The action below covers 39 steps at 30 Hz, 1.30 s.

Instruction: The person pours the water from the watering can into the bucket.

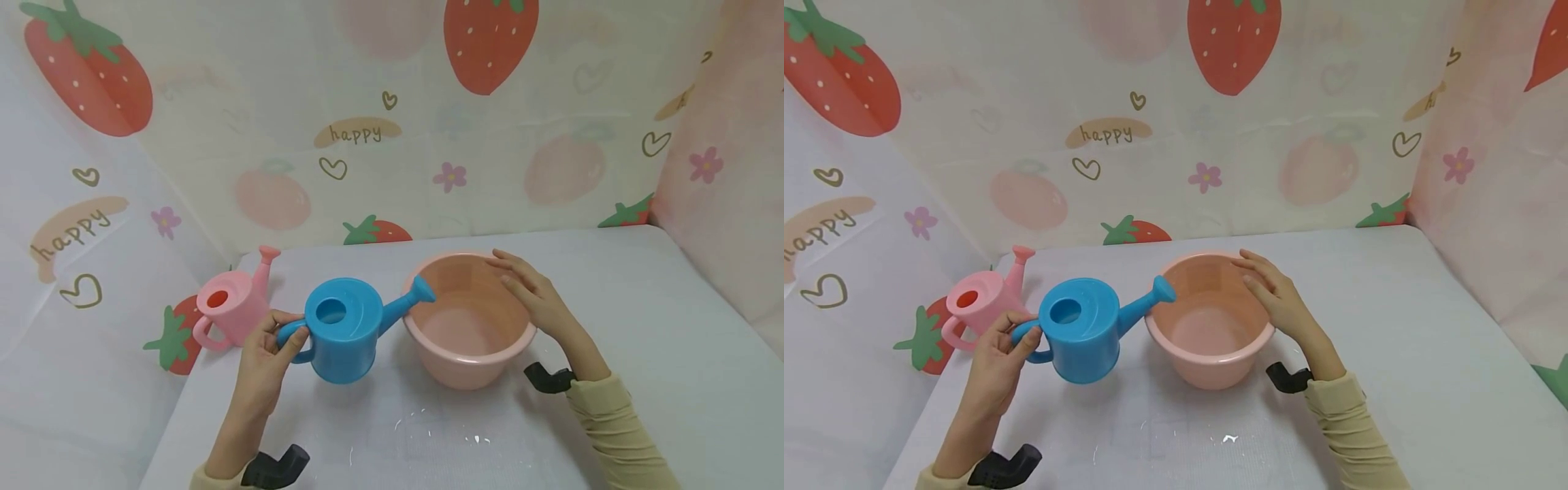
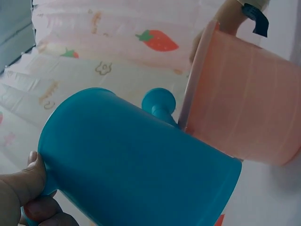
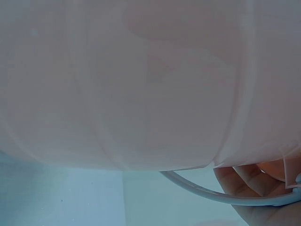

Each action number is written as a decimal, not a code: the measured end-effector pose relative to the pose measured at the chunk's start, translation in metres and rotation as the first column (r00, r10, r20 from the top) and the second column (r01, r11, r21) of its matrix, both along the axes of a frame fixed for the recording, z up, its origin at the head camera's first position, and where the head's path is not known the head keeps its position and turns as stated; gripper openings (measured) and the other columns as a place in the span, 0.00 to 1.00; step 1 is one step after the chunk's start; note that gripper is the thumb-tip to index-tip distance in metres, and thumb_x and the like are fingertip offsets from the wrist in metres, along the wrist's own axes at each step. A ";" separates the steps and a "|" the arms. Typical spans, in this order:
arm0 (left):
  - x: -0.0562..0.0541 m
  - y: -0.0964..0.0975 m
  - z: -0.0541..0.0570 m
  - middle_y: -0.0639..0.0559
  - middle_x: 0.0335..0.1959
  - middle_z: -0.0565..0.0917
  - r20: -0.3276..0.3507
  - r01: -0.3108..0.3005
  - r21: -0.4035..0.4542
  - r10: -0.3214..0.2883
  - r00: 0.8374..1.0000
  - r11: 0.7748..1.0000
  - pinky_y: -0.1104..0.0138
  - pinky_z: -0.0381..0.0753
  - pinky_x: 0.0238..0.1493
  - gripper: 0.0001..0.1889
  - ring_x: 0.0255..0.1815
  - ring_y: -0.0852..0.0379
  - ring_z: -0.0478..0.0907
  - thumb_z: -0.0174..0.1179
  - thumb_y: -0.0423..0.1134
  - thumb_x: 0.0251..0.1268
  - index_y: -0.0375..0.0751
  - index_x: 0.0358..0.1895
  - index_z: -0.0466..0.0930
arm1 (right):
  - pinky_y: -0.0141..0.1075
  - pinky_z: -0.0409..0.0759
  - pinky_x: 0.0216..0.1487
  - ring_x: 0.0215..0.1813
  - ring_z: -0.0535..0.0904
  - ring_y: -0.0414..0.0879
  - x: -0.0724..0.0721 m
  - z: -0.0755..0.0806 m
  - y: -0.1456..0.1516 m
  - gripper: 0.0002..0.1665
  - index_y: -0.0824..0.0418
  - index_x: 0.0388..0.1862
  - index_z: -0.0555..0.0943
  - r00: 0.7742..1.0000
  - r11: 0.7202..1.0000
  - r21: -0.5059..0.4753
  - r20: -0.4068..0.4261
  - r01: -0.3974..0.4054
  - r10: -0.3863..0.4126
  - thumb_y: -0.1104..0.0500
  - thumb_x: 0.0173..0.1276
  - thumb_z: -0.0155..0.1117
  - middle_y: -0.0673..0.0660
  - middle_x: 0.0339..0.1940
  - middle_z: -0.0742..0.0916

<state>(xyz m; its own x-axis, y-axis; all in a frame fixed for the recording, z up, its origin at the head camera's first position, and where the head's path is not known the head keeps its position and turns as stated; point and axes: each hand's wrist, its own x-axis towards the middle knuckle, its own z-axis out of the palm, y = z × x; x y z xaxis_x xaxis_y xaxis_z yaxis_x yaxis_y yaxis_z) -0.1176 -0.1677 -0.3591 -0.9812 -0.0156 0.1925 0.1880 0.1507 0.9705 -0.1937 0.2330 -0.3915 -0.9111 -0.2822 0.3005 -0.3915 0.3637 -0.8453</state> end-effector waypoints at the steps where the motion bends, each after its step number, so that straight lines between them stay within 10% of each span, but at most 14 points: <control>1: 0.000 0.000 0.000 0.62 0.38 0.81 -0.003 0.000 -0.008 0.000 1.000 1.000 0.70 0.75 0.50 0.16 0.48 0.60 0.77 0.56 0.33 0.65 0.25 0.50 0.67 | 0.62 0.55 0.66 0.74 0.51 0.54 0.000 0.000 0.000 0.22 0.56 0.65 0.68 1.000 1.000 -0.001 0.001 0.000 0.000 0.58 0.74 0.45 0.56 0.72 0.63; 22: -0.006 0.000 0.010 0.64 0.38 0.81 -0.063 0.025 -0.075 -0.030 0.998 0.997 0.42 0.69 0.54 0.13 0.47 0.61 0.77 0.56 0.32 0.64 0.27 0.47 0.69 | 0.62 0.53 0.66 0.74 0.51 0.52 -0.001 -0.001 0.001 0.21 0.57 0.65 0.69 1.000 1.000 -0.012 -0.006 -0.006 0.005 0.58 0.74 0.46 0.51 0.72 0.63; 39: -0.010 -0.003 0.019 0.64 0.38 0.82 -0.066 0.060 -0.128 -0.069 0.995 0.990 0.69 0.76 0.47 0.12 0.45 0.63 0.79 0.56 0.32 0.64 0.27 0.46 0.69 | 0.61 0.54 0.66 0.74 0.51 0.52 -0.001 -0.001 0.001 0.21 0.57 0.65 0.69 1.000 1.000 -0.012 -0.006 -0.003 0.002 0.60 0.74 0.46 0.51 0.72 0.64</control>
<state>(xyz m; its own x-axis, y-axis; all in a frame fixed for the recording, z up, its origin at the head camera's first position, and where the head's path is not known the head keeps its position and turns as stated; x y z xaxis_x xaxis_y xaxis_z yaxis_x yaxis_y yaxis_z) -0.1273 -0.1706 -0.3403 -0.9634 0.0761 0.2569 0.2679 0.2556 0.9289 -0.1944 0.2338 -0.3921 -0.9085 -0.2808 0.3096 -0.3976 0.3523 -0.8472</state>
